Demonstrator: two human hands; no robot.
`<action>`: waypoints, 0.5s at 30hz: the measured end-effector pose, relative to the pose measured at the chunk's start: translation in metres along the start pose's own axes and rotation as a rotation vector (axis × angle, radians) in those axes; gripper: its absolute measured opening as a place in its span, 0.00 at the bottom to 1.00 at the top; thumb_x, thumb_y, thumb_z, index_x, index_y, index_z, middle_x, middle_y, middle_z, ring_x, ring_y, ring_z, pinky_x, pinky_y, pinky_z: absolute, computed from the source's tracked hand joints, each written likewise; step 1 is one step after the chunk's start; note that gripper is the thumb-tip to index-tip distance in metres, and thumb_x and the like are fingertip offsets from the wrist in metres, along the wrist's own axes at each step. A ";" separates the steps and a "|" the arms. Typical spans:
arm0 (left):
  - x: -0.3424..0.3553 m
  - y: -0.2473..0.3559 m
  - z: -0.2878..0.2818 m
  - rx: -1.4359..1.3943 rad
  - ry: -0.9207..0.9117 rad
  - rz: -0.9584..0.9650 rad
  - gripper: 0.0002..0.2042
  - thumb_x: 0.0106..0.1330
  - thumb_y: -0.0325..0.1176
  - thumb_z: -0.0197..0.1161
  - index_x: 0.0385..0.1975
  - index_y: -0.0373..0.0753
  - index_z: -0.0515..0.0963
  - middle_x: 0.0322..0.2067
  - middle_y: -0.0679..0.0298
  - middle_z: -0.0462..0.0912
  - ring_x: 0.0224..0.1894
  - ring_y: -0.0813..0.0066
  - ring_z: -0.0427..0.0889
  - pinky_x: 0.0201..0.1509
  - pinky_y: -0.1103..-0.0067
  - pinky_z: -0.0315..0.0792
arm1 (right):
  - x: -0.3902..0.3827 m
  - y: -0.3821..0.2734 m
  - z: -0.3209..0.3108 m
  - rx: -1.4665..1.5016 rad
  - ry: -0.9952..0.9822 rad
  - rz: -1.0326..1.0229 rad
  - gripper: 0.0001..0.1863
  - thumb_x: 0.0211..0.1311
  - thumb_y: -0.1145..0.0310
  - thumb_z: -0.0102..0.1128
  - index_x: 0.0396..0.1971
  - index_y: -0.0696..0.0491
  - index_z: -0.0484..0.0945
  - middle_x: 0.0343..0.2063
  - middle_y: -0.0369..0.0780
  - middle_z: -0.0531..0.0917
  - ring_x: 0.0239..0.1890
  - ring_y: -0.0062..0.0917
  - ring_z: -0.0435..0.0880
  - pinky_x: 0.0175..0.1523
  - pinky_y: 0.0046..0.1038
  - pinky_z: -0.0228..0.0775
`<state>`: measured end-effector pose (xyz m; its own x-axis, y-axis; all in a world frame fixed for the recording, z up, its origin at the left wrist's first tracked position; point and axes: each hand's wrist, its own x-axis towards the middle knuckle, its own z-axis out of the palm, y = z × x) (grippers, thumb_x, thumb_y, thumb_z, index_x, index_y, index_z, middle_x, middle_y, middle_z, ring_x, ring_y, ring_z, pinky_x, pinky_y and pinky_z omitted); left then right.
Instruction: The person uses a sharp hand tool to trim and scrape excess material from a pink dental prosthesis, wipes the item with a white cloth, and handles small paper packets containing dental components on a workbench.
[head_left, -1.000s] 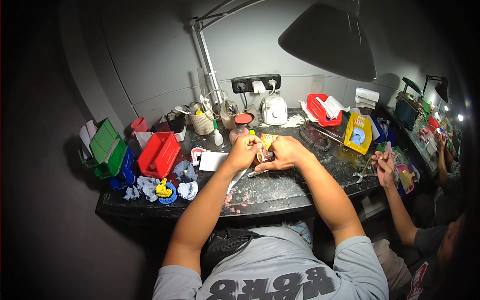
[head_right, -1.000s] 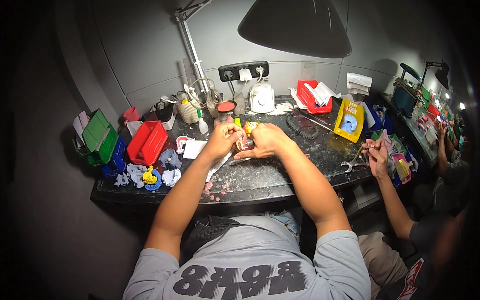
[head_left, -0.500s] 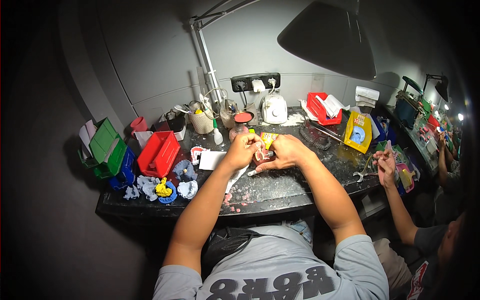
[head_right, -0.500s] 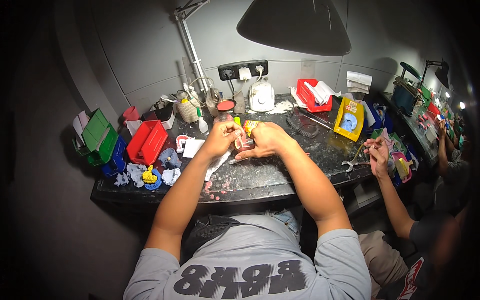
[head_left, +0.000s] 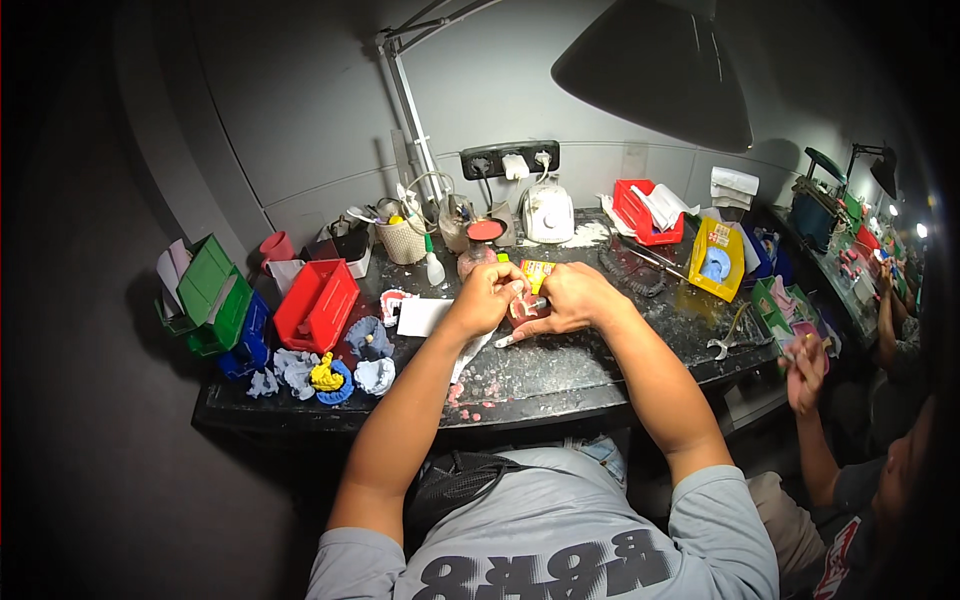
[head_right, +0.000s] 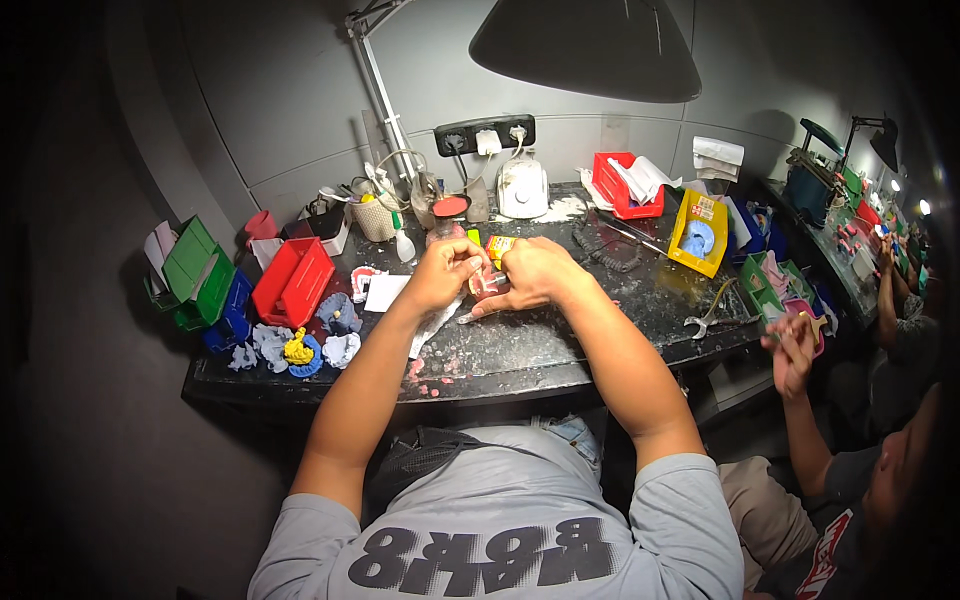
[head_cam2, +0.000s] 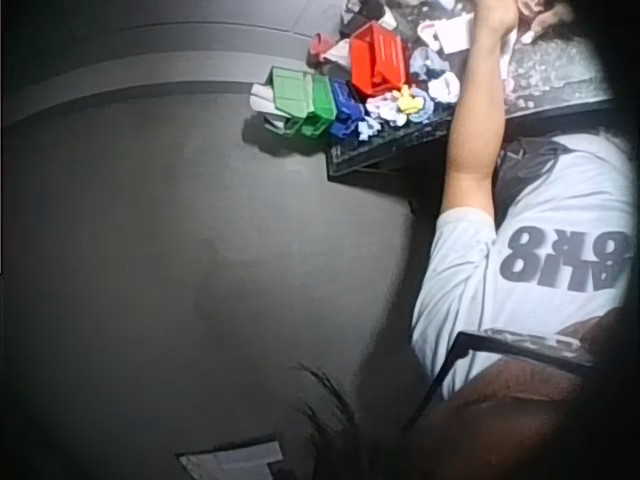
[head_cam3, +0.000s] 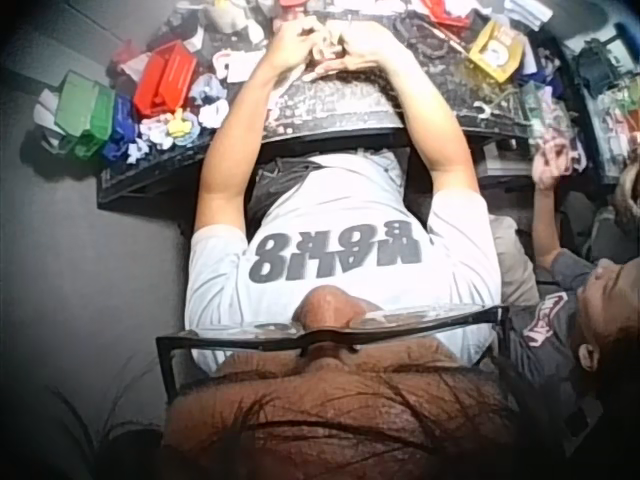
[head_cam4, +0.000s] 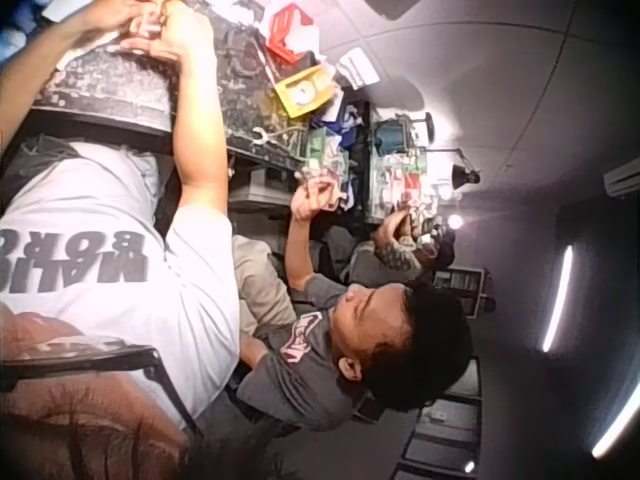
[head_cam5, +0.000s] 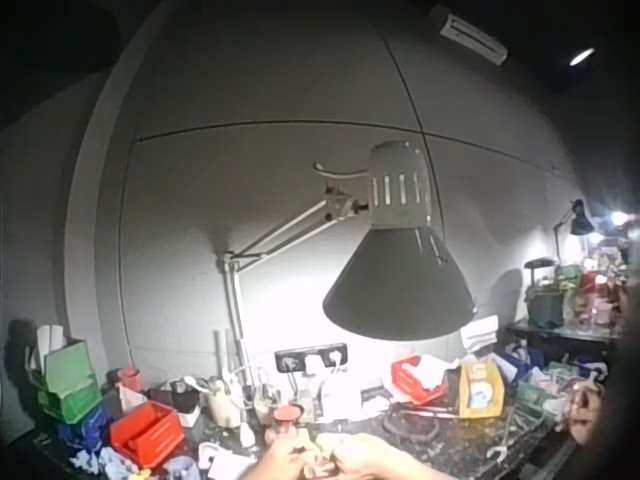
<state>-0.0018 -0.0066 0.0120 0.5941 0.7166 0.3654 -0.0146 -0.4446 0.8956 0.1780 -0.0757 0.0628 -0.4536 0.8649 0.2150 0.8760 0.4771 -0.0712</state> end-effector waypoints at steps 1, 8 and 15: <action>0.000 0.001 0.001 0.024 0.001 0.022 0.04 0.66 0.21 0.55 0.30 0.32 0.77 0.28 0.67 0.80 0.28 0.85 0.75 0.33 0.84 0.71 | 0.000 -0.001 0.002 0.000 0.000 0.001 0.39 0.38 0.27 0.63 0.14 0.57 0.76 0.15 0.48 0.79 0.22 0.45 0.80 0.30 0.40 0.74; 0.000 -0.002 -0.004 0.043 0.049 -0.017 0.05 0.66 0.24 0.55 0.32 0.32 0.78 0.26 0.67 0.79 0.26 0.86 0.74 0.31 0.85 0.70 | 0.000 0.000 0.002 -0.062 0.021 -0.024 0.41 0.38 0.26 0.61 0.13 0.57 0.77 0.14 0.50 0.78 0.21 0.46 0.80 0.30 0.39 0.74; 0.003 -0.008 -0.006 0.120 0.125 -0.004 0.04 0.66 0.23 0.56 0.31 0.31 0.78 0.27 0.66 0.80 0.29 0.83 0.75 0.35 0.84 0.71 | 0.001 0.001 0.004 -0.095 -0.005 0.033 0.44 0.37 0.24 0.60 0.10 0.59 0.76 0.15 0.50 0.79 0.22 0.45 0.81 0.32 0.39 0.75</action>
<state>-0.0049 0.0018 0.0075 0.4890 0.7765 0.3974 0.0885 -0.4974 0.8630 0.1782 -0.0738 0.0585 -0.4251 0.8806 0.2094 0.9018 0.4318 0.0147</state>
